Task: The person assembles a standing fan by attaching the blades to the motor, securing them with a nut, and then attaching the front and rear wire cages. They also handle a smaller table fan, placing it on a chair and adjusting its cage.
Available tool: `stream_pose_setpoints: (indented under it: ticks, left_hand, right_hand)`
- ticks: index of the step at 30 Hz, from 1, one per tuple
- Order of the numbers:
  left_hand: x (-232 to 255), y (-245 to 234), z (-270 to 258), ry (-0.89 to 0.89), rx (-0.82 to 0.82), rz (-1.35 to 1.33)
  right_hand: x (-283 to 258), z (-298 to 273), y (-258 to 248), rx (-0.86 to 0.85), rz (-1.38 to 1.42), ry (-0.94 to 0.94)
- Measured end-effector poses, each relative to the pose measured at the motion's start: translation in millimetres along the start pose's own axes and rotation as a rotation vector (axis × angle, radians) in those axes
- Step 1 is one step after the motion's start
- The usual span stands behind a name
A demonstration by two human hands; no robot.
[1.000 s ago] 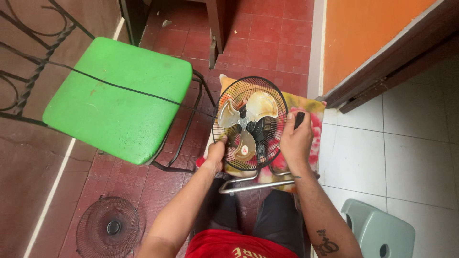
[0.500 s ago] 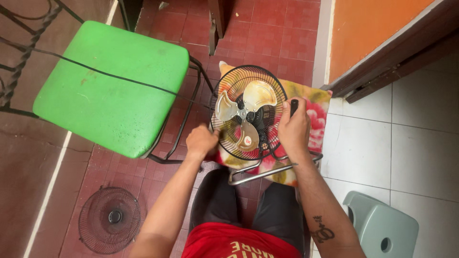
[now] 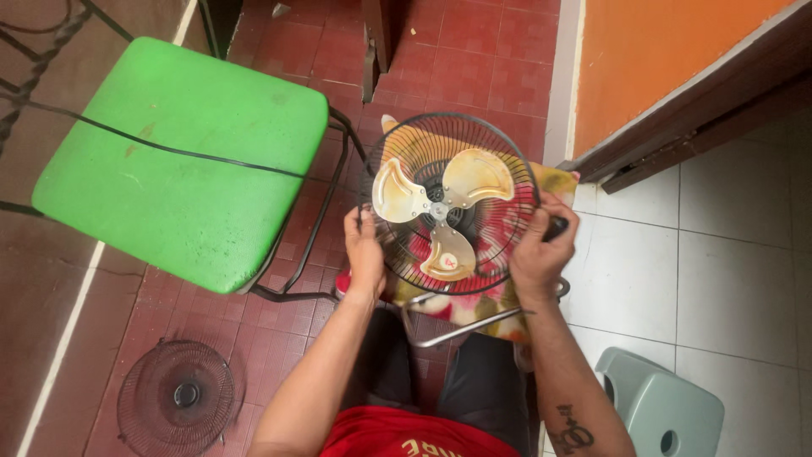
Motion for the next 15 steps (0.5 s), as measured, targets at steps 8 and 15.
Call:
stream_pose_setpoints:
  ticks: [8, 15]
  left_hand:
    - [72.7, 36.9, -16.6, 0.508, -0.201, -0.280]
    - [44.8, 20.4, -37.5, 0.657, -0.258, -0.040]
  right_hand:
    - [0.3, 24.2, -10.1, 0.299, 0.388, 0.060]
    - [62.3, -16.5, -25.4, 0.367, 0.028, 0.173]
Point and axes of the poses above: each hand's wrist, its own z-axis towards the middle knuckle, its own y-axis out of the palm, x = y × z, the point moved 4 cm from there along z, towards the middle knuckle, and after that the axes turned 7 degrees about x, right-handed, at the moved point
